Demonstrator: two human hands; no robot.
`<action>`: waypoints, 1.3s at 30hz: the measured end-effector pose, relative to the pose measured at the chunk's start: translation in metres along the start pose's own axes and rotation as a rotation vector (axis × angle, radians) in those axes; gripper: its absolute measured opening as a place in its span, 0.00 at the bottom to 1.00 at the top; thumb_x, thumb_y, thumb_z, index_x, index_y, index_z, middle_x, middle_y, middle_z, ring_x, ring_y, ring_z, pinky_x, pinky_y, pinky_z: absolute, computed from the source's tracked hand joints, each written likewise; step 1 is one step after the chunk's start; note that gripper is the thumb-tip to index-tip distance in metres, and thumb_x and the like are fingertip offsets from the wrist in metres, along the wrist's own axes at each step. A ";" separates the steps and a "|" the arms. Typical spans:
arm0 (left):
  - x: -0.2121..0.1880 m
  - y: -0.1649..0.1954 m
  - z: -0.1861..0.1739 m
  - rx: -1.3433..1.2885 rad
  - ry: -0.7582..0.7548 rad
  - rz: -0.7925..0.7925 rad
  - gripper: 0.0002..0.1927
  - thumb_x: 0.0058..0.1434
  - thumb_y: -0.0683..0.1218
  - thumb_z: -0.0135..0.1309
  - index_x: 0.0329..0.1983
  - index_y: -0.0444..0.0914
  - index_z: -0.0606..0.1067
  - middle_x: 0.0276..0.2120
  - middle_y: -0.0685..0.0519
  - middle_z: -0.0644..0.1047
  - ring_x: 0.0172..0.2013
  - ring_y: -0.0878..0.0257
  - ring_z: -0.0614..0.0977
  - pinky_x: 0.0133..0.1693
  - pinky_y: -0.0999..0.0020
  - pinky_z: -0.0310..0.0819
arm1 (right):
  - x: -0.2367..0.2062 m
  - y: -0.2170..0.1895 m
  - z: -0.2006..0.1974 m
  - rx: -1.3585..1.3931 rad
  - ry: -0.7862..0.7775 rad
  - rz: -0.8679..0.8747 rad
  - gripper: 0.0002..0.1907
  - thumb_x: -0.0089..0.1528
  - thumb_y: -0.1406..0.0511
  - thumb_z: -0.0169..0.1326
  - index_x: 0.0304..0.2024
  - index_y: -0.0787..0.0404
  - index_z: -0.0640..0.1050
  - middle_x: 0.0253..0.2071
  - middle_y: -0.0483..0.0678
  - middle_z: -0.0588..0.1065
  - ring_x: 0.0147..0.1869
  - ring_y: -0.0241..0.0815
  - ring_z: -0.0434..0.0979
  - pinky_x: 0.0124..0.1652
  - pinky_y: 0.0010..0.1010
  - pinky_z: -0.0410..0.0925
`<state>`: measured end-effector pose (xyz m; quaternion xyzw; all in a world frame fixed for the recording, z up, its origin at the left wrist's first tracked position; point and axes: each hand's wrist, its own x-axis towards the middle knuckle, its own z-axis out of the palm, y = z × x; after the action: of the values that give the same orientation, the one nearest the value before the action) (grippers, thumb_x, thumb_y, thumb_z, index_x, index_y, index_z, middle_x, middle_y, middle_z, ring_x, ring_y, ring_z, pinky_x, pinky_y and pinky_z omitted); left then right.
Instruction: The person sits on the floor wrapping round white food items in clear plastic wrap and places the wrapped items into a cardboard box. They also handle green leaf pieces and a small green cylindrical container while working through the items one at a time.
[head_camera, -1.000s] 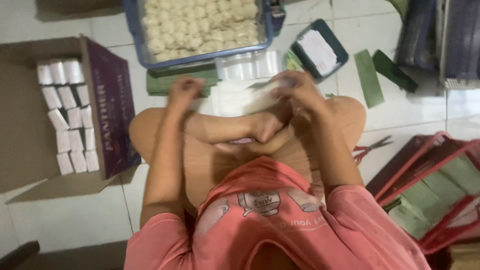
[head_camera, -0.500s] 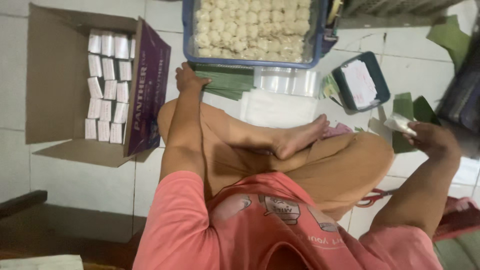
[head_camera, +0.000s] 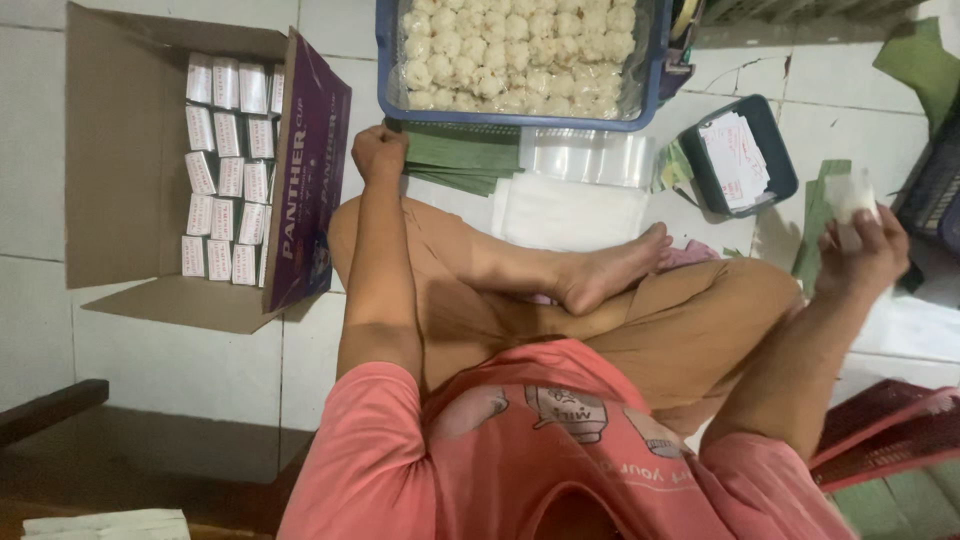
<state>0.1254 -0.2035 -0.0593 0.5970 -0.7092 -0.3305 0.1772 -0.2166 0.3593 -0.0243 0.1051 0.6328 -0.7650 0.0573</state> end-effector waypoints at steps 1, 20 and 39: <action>-0.002 0.003 -0.002 -0.126 -0.044 -0.064 0.05 0.57 0.42 0.64 0.32 0.34 0.80 0.29 0.44 0.82 0.29 0.56 0.85 0.34 0.62 0.81 | -0.004 0.003 0.007 0.040 -0.032 0.023 0.23 0.67 0.74 0.59 0.65 0.68 0.73 0.49 0.60 0.79 0.42 0.52 0.82 0.36 0.36 0.73; -0.097 0.022 -0.028 -1.481 -0.902 -0.205 0.19 0.63 0.39 0.49 0.58 0.34 0.69 0.52 0.47 0.78 0.56 0.49 0.77 0.57 0.49 0.74 | -0.195 0.062 0.247 -0.212 -0.867 0.355 0.19 0.61 0.69 0.61 0.55 0.62 0.76 0.41 0.50 0.80 0.39 0.42 0.83 0.35 0.28 0.72; -0.208 0.138 -0.001 -1.438 -1.068 0.172 0.39 0.69 0.62 0.51 0.72 0.31 0.62 0.56 0.49 0.75 0.50 0.63 0.80 0.53 0.67 0.79 | -0.208 -0.015 0.218 -0.240 -0.785 -0.453 0.15 0.59 0.65 0.68 0.47 0.64 0.82 0.46 0.48 0.82 0.49 0.38 0.82 0.49 0.32 0.76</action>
<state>0.0720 0.0065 0.0646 0.0535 -0.3610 -0.9137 0.1789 -0.0371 0.1389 0.0769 -0.3403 0.6542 -0.6616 0.1357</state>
